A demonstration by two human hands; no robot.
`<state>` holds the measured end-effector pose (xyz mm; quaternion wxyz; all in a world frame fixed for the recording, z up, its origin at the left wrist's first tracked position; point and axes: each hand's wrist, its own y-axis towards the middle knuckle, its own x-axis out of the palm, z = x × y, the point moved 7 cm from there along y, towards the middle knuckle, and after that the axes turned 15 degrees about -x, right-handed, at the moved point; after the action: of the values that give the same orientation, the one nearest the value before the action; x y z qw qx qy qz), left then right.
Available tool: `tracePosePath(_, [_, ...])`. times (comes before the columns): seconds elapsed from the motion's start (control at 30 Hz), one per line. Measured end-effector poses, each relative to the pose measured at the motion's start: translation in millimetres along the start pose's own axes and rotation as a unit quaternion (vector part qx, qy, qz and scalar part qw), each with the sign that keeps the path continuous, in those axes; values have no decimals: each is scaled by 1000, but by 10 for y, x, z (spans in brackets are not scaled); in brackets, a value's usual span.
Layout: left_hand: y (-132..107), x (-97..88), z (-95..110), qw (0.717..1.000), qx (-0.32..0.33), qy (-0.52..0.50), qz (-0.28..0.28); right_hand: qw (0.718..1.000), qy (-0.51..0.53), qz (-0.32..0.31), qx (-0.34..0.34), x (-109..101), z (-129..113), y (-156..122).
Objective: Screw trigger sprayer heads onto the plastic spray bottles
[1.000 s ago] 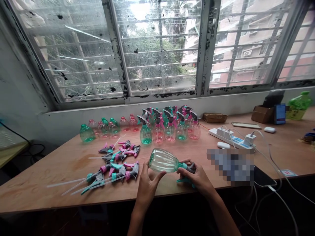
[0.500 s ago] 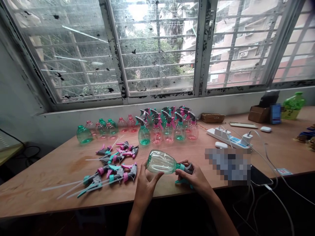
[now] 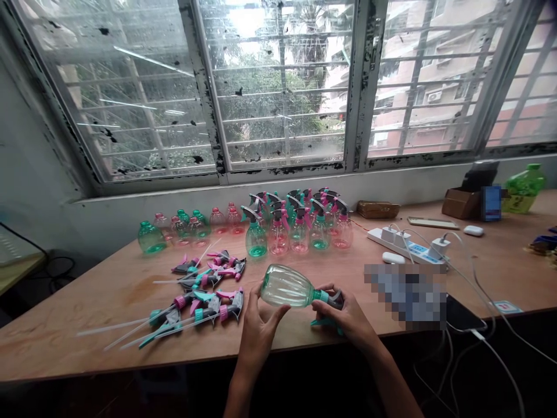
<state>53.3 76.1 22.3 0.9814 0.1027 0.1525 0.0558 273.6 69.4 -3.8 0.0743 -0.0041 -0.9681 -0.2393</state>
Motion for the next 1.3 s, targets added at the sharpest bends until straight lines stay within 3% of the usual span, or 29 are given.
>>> tracePosePath(0.2, [-4,0,-6,999,45,15,13,1000,5,-1,-11,2,-23,11])
tracePosePath(0.53, [1,2,-12,1000,0,-11,-3,1000,-19,-1,1,3,-14,8])
tracePosePath(0.8, [-2,-10,32,998,61,13,10,1000,-7,0,-4,-7,-3,16])
tracePosePath(1.1, [6,1,-12,1000,2,-19,-5,1000,-3,-7,-1,0,4,16])
tracePosePath(1.3, [0,-24,54,998,54,3,14,1000,-2,-3,-3,1,-6,12])
